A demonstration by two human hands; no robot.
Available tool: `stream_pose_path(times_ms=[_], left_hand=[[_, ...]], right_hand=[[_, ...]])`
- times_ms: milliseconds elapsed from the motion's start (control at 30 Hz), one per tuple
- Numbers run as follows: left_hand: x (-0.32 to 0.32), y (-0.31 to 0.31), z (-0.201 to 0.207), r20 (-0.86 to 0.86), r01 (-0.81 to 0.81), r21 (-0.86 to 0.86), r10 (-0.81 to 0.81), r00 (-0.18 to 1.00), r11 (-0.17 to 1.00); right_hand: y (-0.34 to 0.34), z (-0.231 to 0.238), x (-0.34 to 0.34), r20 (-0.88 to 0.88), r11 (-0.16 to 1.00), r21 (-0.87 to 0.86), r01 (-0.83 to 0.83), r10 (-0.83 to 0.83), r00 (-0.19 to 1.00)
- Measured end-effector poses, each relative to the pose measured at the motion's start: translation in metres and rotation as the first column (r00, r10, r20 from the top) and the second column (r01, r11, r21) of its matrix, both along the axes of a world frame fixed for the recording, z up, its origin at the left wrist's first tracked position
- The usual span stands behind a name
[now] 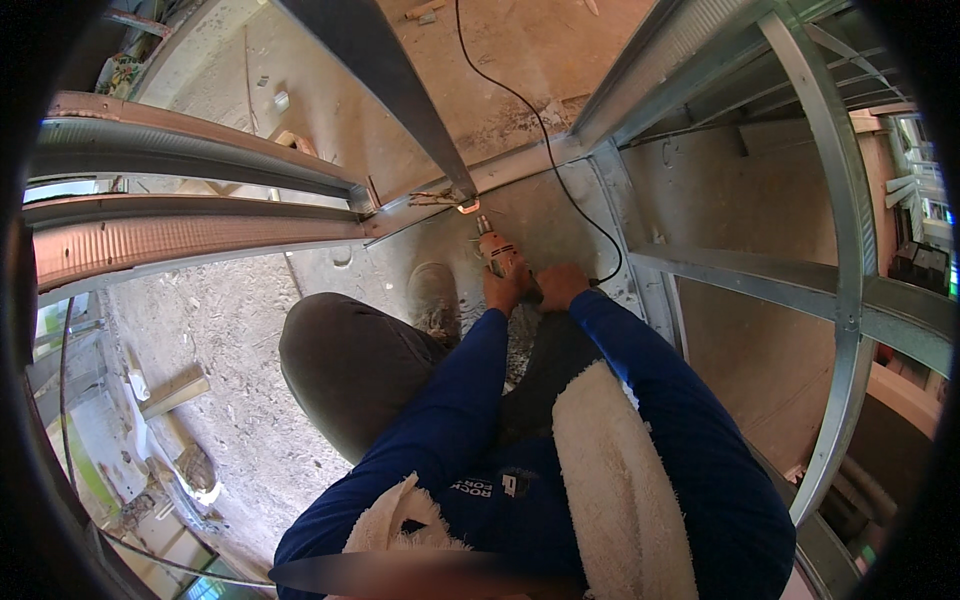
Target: The person kneels on the floor and uses a power drill to fasten metal studs to a ceiling or wall frame. They also use tin snips to cut and adjust metal pieces and a hammer to secure them in place.
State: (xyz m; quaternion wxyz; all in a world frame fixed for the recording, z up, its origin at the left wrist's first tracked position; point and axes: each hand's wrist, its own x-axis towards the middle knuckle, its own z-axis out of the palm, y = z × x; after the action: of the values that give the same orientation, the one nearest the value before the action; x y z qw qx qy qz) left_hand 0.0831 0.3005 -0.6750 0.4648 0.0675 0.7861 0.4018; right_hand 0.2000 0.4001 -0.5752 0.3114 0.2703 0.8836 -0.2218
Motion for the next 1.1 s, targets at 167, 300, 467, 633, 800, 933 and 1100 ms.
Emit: stream_pose_path(times_ms=[167, 300, 467, 633, 800, 933, 1100], left_hand=[[-0.002, -0.001, 0.001, 0.0, 0.014, 0.018, -0.014, 1.0, 1.0], [-0.002, -0.002, -0.001, -0.009, 0.023, 0.007, -0.023, 1.0, 1.0], [-0.002, -0.002, -0.002, -0.016, 0.014, 0.007, -0.013, 1.0, 1.0], [-0.002, -0.001, 0.0, -0.008, 0.031, 0.022, -0.031, 0.999, 0.999], [-0.001, -0.002, -0.003, -0.036, 0.011, 0.031, -0.01, 0.999, 0.999], [-0.001, -0.001, -0.005, -0.009, -0.024, 0.0, 0.024, 1.0, 1.0], [-0.005, 0.0, 0.006, -0.115, 0.036, -0.044, -0.041, 0.993, 0.998]], right_hand=[[0.0, -0.001, 0.0, 0.006, 1.0, -0.005, 0.011, -0.011, 1.0], [0.0, -0.002, 0.001, 0.005, 0.999, -0.023, 0.028, -0.028, 1.0], [-0.001, -0.003, 0.002, -0.006, 1.0, -0.004, 0.019, -0.019, 1.0], [-0.002, -0.005, 0.002, 0.009, 1.0, 0.01, 0.014, -0.014, 1.0], [-0.001, -0.004, 0.002, -0.015, 1.0, -0.001, 0.023, -0.023, 1.0], [-0.001, -0.001, 0.001, 0.022, 1.0, -0.005, 0.025, -0.025, 0.999], [-0.003, -0.003, 0.0, -0.036, 0.999, -0.01, 0.048, -0.048, 0.998]])
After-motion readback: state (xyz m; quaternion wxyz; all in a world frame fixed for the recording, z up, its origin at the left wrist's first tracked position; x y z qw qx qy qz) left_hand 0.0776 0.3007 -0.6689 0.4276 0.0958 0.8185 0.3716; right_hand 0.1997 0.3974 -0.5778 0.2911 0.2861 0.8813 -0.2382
